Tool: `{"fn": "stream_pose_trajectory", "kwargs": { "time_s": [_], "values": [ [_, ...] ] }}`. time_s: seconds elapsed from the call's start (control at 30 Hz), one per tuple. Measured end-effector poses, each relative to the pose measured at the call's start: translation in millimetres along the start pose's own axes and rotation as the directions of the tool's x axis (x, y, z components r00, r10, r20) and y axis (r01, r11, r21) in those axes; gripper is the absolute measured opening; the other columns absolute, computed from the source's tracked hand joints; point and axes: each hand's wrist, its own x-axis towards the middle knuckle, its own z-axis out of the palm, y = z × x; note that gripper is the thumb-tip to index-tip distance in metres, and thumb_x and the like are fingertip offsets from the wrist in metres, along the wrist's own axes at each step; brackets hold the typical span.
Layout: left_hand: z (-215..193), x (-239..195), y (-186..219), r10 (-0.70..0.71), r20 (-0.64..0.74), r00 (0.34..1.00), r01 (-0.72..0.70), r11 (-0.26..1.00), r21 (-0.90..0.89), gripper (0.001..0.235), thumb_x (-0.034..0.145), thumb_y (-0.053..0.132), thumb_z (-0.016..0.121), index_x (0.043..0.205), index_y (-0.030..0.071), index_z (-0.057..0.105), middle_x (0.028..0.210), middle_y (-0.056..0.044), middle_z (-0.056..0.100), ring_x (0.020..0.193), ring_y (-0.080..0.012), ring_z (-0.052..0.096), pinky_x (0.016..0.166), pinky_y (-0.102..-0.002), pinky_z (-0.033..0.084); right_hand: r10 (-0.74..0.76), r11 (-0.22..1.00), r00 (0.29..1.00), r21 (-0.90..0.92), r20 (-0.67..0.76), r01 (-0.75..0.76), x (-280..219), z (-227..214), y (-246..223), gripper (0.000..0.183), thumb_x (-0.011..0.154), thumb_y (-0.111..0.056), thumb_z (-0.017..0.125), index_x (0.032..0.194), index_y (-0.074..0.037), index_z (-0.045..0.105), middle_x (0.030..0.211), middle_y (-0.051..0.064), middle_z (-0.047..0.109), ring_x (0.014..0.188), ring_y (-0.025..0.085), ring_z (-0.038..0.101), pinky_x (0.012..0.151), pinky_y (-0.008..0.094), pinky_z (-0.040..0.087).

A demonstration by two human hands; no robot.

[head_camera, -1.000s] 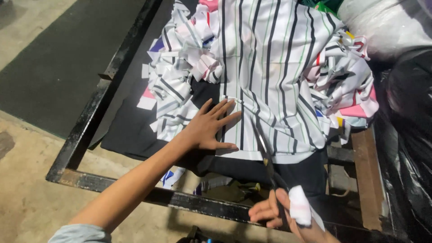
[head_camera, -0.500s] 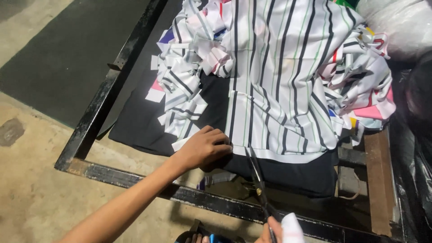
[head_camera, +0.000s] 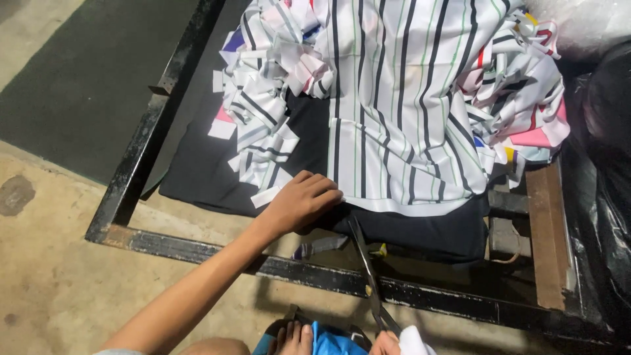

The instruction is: Cutting long strips of striped fabric from a pile using scissors

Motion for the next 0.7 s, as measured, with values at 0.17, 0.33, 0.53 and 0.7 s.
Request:
{"fn": "stream_pose_trajectory", "kwargs": {
  "time_s": [0.17,0.33,0.53,0.7],
  "values": [
    [-5,1,7,0.071,-0.02,0.997,-0.07,0.997,0.038,0.005,0.109,0.011,0.057,0.11,0.007,0.06,0.106,-0.011,0.063,0.083,-0.0241,0.058,0.078,-0.036,0.043,0.538,-0.242,0.548,0.74,0.641,-0.628,-54,124,-26,0.066,0.108,-0.052,0.014,0.155,-0.02,0.048,0.166,0.003,0.046,0.155,0.02,0.037,0.116,0.037,0.025],
    [-2,-3,3,0.076,-0.015,0.997,-0.075,0.996,0.042,0.006,0.109,0.01,0.057,0.113,0.008,0.061,0.11,-0.01,0.064,0.086,-0.0238,0.058,0.078,-0.036,0.042,0.557,-0.483,0.407,0.68,0.724,-0.551,-40,122,-13,0.072,0.105,-0.069,0.017,0.156,-0.029,0.049,0.167,-0.001,0.041,0.159,0.019,0.024,0.124,0.037,0.007],
    [-7,-4,9,0.089,-0.003,0.996,-0.089,0.996,0.023,0.007,0.109,0.007,0.055,0.114,0.007,0.059,0.111,-0.009,0.062,0.09,-0.0245,0.059,0.08,-0.036,0.041,0.661,-0.307,0.421,0.735,0.622,-0.604,-45,136,-6,0.078,0.1,-0.072,0.019,0.164,-0.03,0.036,0.173,-0.001,0.027,0.161,0.02,0.015,0.128,0.039,0.003],
    [-6,-2,7,0.1,-0.01,0.995,-0.1,0.995,0.006,0.006,0.109,0.007,0.054,0.112,0.007,0.059,0.11,-0.01,0.062,0.088,-0.0247,0.058,0.079,-0.036,0.041,0.103,0.455,0.334,0.254,0.937,-0.853,80,-119,-79,0.06,0.102,-0.056,0.035,0.083,-0.001,0.048,0.085,0.046,0.066,0.051,0.029,0.061,0.046,0.025,0.05]
  ]
}}
